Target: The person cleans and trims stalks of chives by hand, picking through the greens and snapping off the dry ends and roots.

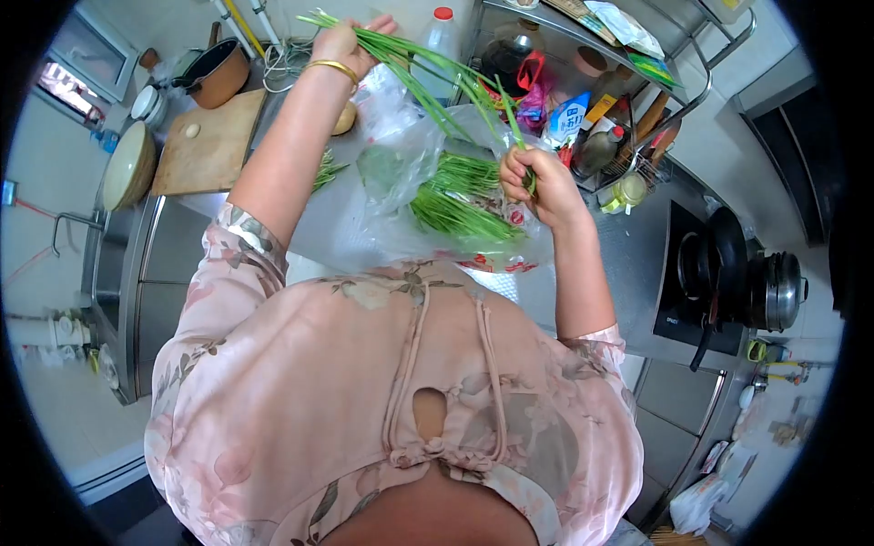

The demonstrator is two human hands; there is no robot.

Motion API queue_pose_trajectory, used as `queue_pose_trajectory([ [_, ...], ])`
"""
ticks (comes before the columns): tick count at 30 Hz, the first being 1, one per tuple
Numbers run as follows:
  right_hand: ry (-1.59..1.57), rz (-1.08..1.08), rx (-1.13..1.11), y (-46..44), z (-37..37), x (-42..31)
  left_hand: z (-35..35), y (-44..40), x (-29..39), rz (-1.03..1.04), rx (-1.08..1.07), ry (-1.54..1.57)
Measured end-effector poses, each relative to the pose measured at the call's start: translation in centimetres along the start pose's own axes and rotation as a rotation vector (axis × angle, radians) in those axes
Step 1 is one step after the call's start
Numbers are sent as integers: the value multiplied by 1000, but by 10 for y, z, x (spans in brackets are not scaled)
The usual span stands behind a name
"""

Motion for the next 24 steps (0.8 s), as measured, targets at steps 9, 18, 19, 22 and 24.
queue_pose_trajectory([
  [9,430,166,294,46,-47,43,-105,19,88,25,-136,-637],
  [18,1253,675,478,34,-133,131,-272,48,50,-215,190,-2103],
  [19,1262,699,497,32,-139,134,-265,55,43,-294,192,-2122],
  [22,1298,726,573,23,-151,133,-262,63,21,-425,181,-2170],
  [24,1338,685,640,12,-147,125,-282,58,11,-374,168,-2194],
])
Point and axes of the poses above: each hand's wrist, its own y-axis away from the middle knuckle, its own z-axis out of the palm, x = y × z, the point moved 5 cm from there along -y, towards the middle knuckle, and after that the axes turned 14 degrees about -x, right-handed, at the moved point
